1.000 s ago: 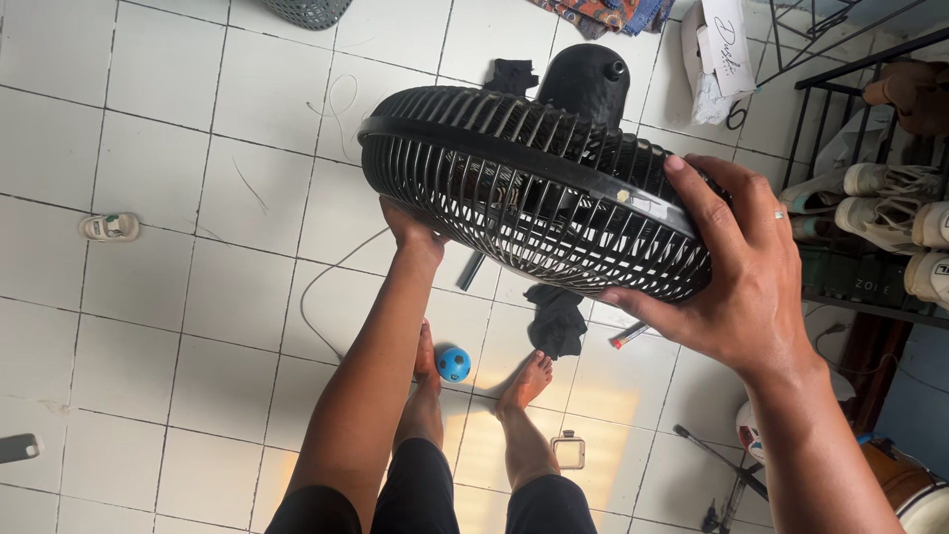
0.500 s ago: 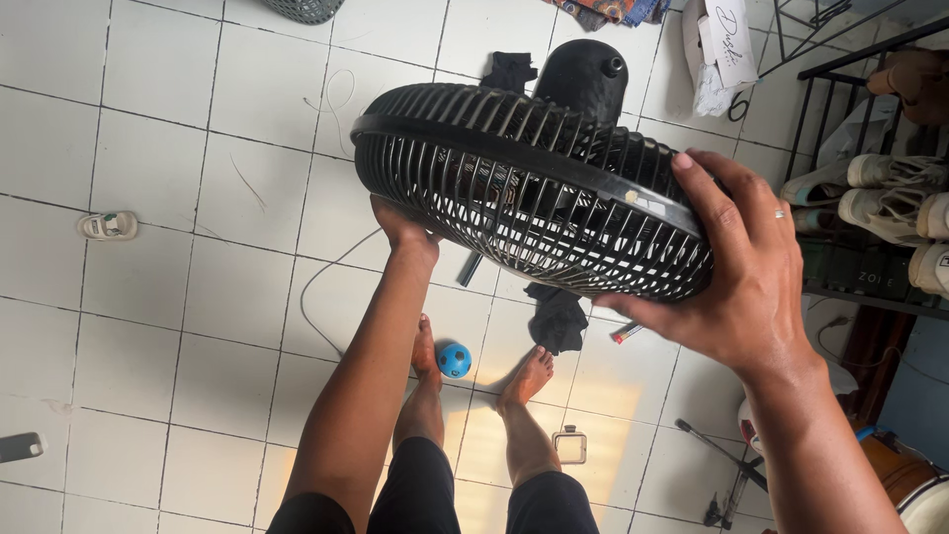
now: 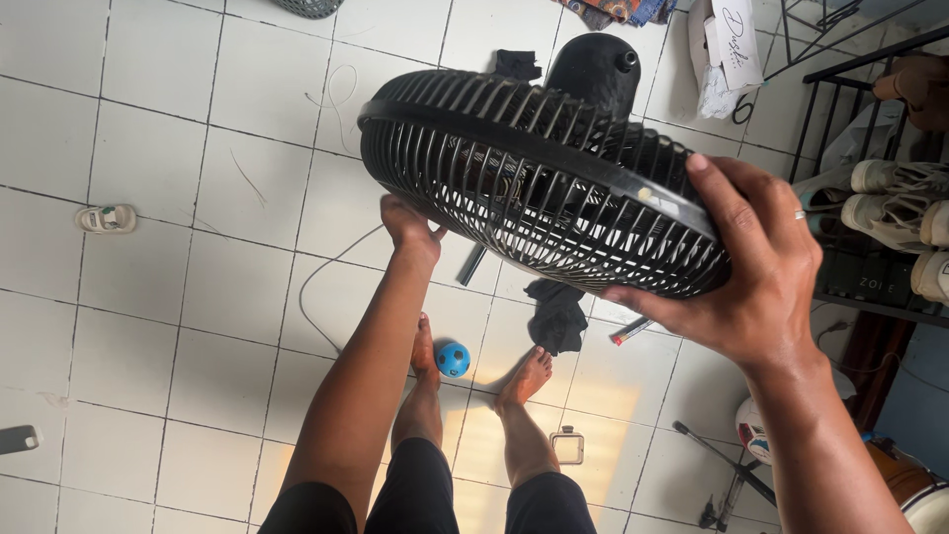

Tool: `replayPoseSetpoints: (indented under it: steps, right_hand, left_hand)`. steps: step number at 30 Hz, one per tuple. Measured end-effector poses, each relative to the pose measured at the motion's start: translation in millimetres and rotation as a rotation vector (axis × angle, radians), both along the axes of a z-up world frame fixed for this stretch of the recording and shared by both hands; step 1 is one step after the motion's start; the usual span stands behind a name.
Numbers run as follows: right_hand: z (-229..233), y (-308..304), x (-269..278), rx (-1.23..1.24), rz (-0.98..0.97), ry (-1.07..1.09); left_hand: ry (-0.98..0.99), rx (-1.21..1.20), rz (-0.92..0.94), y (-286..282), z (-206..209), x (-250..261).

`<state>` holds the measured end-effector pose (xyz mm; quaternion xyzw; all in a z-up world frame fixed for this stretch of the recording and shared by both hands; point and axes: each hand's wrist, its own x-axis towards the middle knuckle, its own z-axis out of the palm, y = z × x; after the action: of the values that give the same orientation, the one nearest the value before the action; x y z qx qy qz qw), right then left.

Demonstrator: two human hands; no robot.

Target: The person assembles a standing fan by attaching the front grille to the fan head and securing it with a knob. They rotate the fan head to align the parts and tighten the assembly.

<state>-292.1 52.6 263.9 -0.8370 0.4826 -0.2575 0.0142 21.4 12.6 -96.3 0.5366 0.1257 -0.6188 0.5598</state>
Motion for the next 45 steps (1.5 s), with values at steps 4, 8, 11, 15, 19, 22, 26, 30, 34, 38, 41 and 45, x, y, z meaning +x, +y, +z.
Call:
replayPoseSetpoints:
  steps: [4,8,11,15,19,22,26,30,34,38,41,45]
  right_hand:
    - [1,-8,-3,0.003,0.023,-0.050]
    - [5,-11,-10,0.015,0.020,0.001]
    - [3,-13,-9,0.001,0.034,0.064]
    - [-3,-15,-13,-0.056,0.096,0.054]
    - [-9,-13,-20,-0.042,0.080,0.086]
    - [-15,-7,-22,-0.021,0.083,0.033]
    - [-19,-1,-24,0.072,0.053,-0.046]
    - [-21,-8,-26,-0.047,0.053,0.025]
    - [-18,-8,-21,-0.046,0.038,0.039]
    - [-14,-7,-21,-0.033,0.011,0.000]
    - [-13,-6,-20,-0.027,0.007,-0.004]
    - [-12,-9,-17,-0.052,0.039,0.005]
  left_hand:
    - [-0.109,-0.148,0.046,6,-38,-9]
    - [0.121,-0.420,0.172,-5,-39,-21]
    - [0.121,-0.396,0.170,-13,-31,-30]
    - [0.365,-0.737,0.236,-19,-16,-44]
    - [0.390,-0.789,0.227,-26,1,-43]
    - [0.344,-0.755,0.216,-31,-8,-40]
    - [0.172,-0.418,0.239,-39,-47,-29]
    - [-0.223,-0.399,0.000,-34,-16,5]
    - [-0.441,-0.862,-0.143,-47,108,41]
    - [-0.700,-1.164,-0.496,-71,185,36]
    - [-0.664,-1.073,-0.440,-75,187,26]
    - [-0.856,-0.875,-0.348,-74,174,21]
